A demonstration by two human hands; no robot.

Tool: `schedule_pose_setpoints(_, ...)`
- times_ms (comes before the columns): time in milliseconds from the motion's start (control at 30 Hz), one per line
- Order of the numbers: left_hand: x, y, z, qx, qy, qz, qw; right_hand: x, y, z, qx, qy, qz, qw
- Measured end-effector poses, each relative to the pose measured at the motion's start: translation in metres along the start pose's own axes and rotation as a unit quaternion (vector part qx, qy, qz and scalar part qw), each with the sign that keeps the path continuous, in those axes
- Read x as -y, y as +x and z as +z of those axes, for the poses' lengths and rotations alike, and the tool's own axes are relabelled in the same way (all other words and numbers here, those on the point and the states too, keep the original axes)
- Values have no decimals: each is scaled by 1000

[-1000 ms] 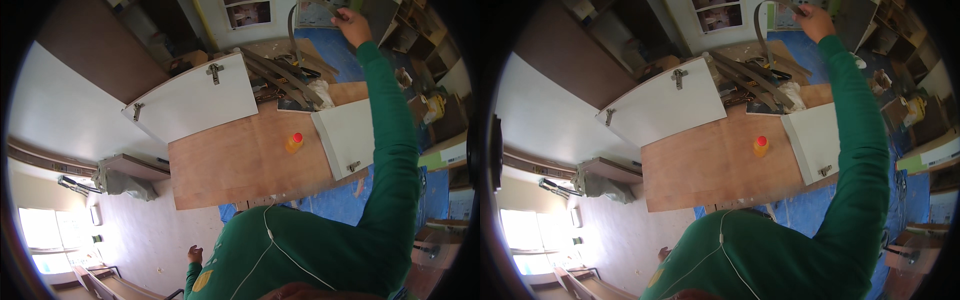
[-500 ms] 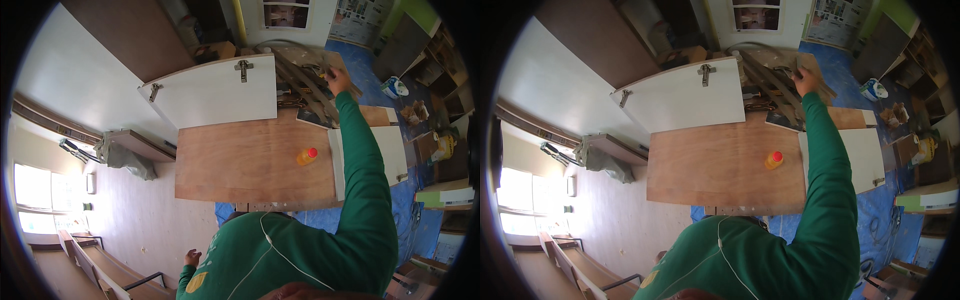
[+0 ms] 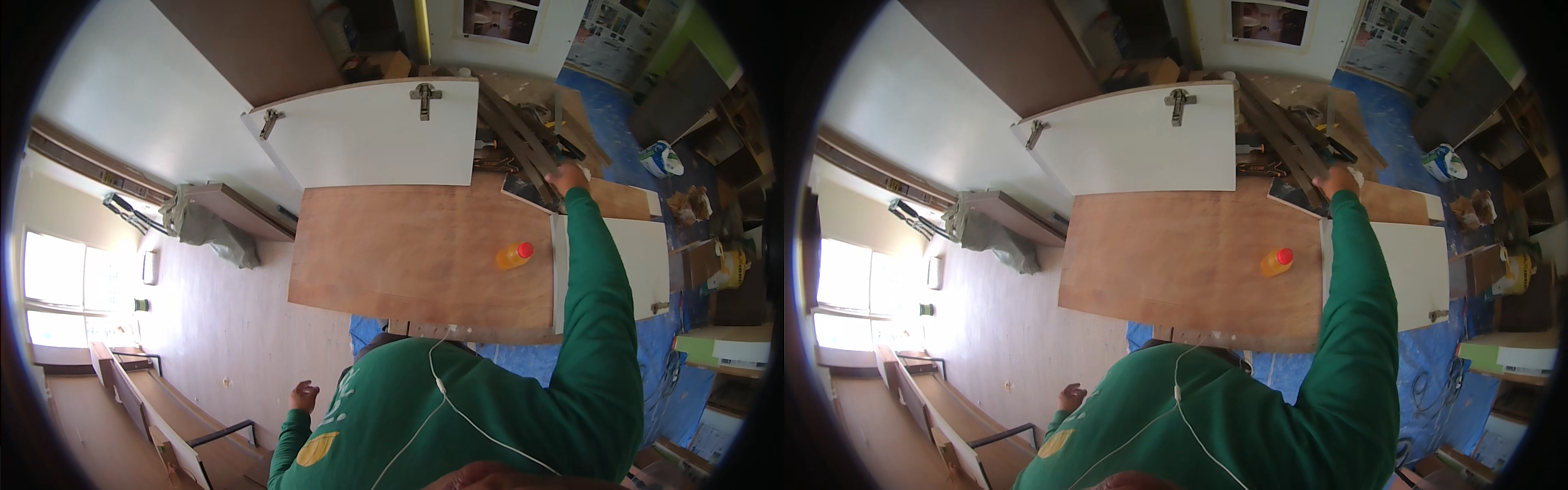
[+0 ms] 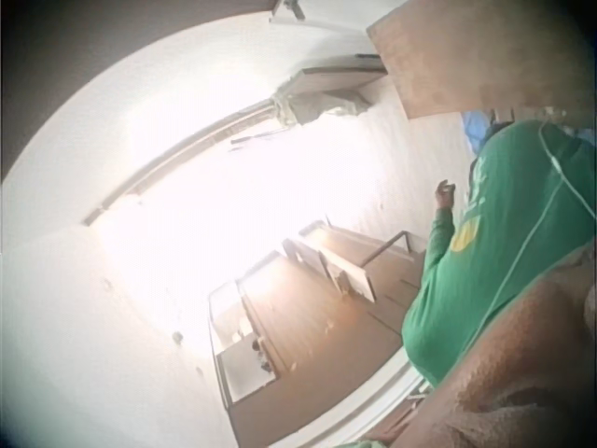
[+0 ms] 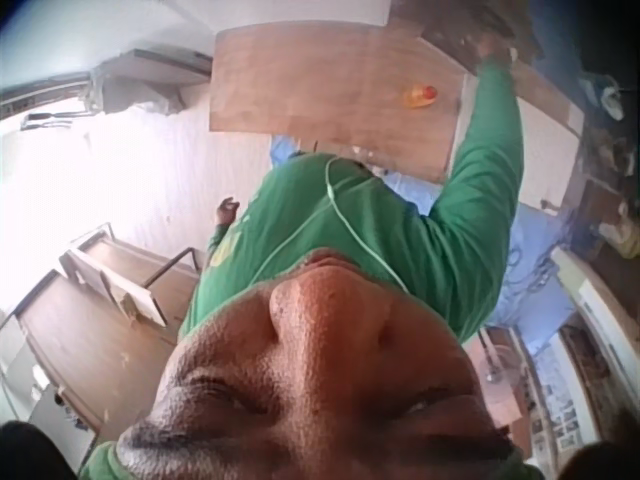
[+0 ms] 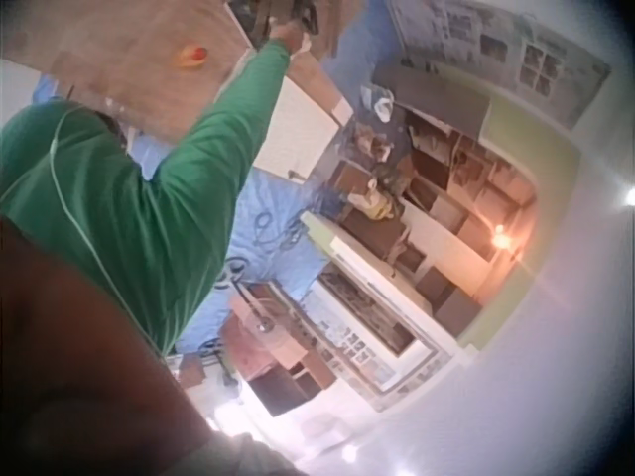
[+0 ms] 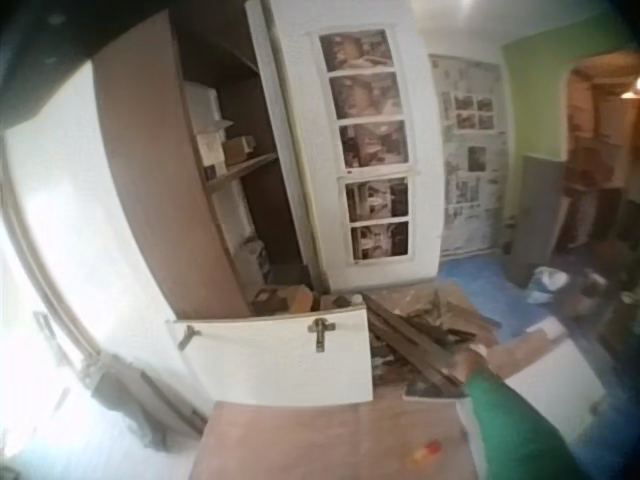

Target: The person applies glue to the edge of a wooden board, then attaches a white cabinet door to the board. They use a hand plane to smooth the edge of the attached door and continue applying glue to the joint.

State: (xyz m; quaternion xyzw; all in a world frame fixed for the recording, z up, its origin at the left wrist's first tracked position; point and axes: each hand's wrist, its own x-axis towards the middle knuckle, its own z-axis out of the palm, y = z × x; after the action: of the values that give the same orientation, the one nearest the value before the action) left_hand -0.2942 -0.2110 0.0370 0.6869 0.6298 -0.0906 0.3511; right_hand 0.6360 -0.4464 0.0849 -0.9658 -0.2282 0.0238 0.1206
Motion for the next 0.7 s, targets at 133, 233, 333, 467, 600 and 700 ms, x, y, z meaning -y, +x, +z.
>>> schedule_pose_setpoints(133,-6,34,3,-84,-6,80,993,-14,25,-20,-123,69,9,990)
schedule_pose_setpoints(233,3,35,-17,-163,69,139,974,93,7,-79,46,284,34,957)
schedule_pose_setpoints(333,-41,76,-38,-196,11,196,961,159,-19,-131,-19,315,-98,944)
schedule_pose_setpoints(467,-138,131,-89,-191,-51,257,946,237,-36,-167,-131,211,-324,913)
schedule_pose_setpoints(600,-249,189,-154,-214,-77,387,894,321,-42,-176,-116,143,-336,924)
schedule_pose_setpoints(700,-343,237,-204,-199,-104,389,893,349,-17,-156,-98,79,-337,933)
